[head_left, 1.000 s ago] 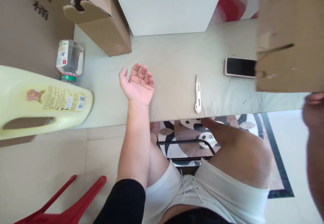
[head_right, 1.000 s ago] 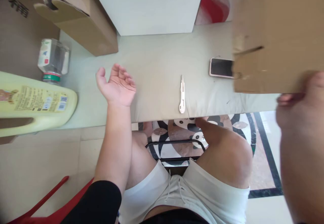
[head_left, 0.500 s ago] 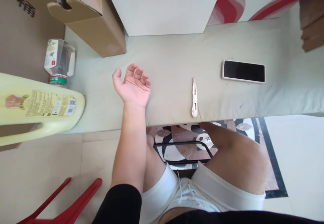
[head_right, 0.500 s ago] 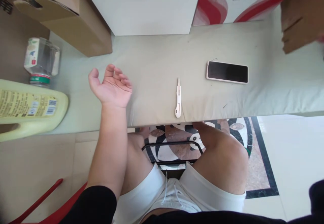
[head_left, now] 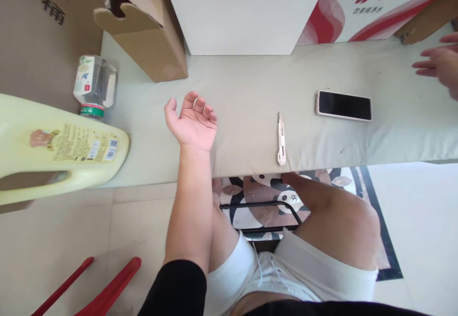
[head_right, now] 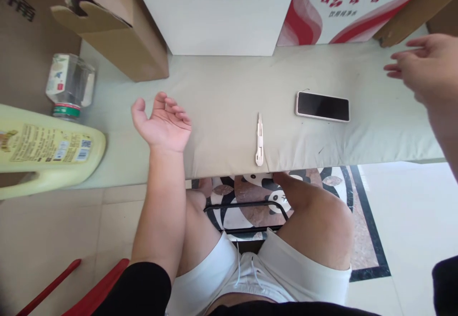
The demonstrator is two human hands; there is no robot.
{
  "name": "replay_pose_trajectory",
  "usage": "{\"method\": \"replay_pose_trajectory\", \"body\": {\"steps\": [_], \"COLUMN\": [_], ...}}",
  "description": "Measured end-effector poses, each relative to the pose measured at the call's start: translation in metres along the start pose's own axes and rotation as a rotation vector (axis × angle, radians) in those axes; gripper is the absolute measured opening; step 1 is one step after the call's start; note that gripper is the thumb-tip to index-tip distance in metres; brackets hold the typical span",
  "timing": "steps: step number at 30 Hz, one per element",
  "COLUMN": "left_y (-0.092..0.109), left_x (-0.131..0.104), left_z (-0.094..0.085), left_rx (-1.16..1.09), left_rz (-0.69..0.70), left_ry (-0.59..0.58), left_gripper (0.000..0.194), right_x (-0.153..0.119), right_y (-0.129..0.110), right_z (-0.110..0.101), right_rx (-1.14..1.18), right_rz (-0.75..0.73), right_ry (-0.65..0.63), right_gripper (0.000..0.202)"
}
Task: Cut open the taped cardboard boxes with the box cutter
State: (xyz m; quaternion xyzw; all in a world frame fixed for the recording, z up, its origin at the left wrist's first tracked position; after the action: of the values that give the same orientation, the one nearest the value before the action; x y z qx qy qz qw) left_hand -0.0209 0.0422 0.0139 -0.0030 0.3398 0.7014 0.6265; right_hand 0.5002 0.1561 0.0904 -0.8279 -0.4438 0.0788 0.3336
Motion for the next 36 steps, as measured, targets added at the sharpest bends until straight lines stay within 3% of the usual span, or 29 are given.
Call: {"method": "replay_pose_trajectory", "body": {"steps": [1,3,6,7,11,14,17,20,23,29,33,36], "left_y": [0.003,0.009,0.017,0.019,0.017,0.017,0.023,0.032,0.038,0.046,0.059,0.075], "left_x": [-0.001,-0.002,-0.002,-0.002,-0.003,-0.006,-0.009,-0.012,-0.015,-0.016,-0.014,-0.020], "left_z": [-0.002,-0.007,-0.009,-0.009,-0.008,-0.006,-0.007,-0.008,-0.008,-0.016,-0.027,-0.031], "left_rx": [-0.007,-0.022,-0.031,-0.036,-0.075,-0.086,-0.105,-0.111,-0.118,-0.058,0.111,0.190], "left_rz": [0.004,0.019,0.062,0.071,0.048,0.031,0.039,0.050,0.060,0.107,0.323,0.593], "left_ry": [0.001,-0.005,-0.050,-0.065,-0.047,-0.044,-0.035,-0.041,-0.064,-0.015,0.126,0.189], "left_gripper": [0.052,0.052,0.052,0.051,0.048,0.046,0.044,0.040,0.037,0.041,0.043,0.036], "right_x": [-0.011,-0.037,-0.091,-0.115,-0.206,-0.262,-0.299,-0.319,-0.328,-0.316,-0.301,-0.302], "right_y": [-0.017,-0.057,-0.126,-0.154,-0.255,-0.326,-0.374,-0.392,-0.387,-0.381,-0.375,-0.341], "right_z": [0.004,0.019,0.062,0.082,0.144,0.166,0.173,0.180,0.191,0.203,0.180,0.130], "right_rx": [-0.029,-0.067,-0.064,-0.052,0.003,0.019,-0.017,-0.089,-0.154,-0.235,-0.194,-0.008], "right_rz": [-0.006,-0.048,-0.177,-0.303,-0.623,-0.891,-1.053,-1.099,-1.123,-1.167,-1.159,-1.240], "right_ry": [-0.039,-0.128,-0.336,-0.452,-0.646,-0.723,-0.763,-0.770,-0.778,-0.700,-0.539,-0.417], "right_gripper": [0.003,0.020,0.036,0.044,0.040,0.043,0.044,0.044,0.042,0.044,0.038,0.034]}}
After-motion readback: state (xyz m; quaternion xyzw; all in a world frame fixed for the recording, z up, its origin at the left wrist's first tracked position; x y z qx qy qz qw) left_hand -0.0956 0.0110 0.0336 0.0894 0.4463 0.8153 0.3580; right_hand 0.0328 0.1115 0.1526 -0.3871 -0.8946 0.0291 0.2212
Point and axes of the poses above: each hand's wrist, its own x-axis towards the middle knuckle, its own z-axis out of the palm, y = z × x, the point moved 6 cm from there along x, towards the middle knuckle
